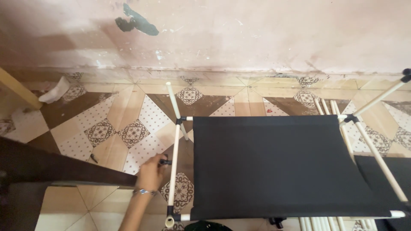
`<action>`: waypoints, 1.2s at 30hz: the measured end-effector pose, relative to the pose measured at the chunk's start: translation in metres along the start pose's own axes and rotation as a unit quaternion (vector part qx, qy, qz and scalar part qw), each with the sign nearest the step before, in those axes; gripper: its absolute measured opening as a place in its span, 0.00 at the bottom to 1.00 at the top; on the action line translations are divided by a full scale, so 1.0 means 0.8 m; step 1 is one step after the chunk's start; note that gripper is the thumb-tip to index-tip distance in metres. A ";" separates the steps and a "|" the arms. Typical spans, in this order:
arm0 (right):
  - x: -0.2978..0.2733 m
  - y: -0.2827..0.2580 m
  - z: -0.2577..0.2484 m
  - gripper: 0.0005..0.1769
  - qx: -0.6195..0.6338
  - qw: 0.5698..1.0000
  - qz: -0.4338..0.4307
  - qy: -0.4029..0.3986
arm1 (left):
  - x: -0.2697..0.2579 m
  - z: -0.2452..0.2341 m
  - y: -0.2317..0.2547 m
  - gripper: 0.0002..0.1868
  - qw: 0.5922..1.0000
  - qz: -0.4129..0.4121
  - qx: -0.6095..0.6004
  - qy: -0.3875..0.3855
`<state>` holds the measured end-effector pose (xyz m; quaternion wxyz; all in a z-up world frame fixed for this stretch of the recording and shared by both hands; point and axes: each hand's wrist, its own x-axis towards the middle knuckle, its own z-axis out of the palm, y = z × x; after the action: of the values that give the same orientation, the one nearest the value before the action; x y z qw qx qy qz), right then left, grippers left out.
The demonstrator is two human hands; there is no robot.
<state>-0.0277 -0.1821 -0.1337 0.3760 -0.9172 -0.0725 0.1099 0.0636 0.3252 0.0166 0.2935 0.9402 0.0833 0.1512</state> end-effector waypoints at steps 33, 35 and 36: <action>0.001 0.027 -0.055 0.30 0.216 0.967 0.130 0.027 | -0.246 0.250 0.308 0.12 0.956 0.056 -0.184 -0.221; -0.002 0.019 -0.052 0.30 0.206 0.969 0.136 0.033 | -0.240 0.246 0.313 0.12 0.957 0.015 -0.169 -0.236; -0.002 0.015 -0.052 0.30 0.207 0.968 0.141 0.019 | -0.237 0.242 0.315 0.12 0.957 0.006 -0.163 -0.238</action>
<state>-0.0183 -0.2191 -0.1134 0.5401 -0.8220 0.0894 0.1571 -0.0330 -0.0288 -0.0341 0.4533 0.8888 -0.0204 -0.0638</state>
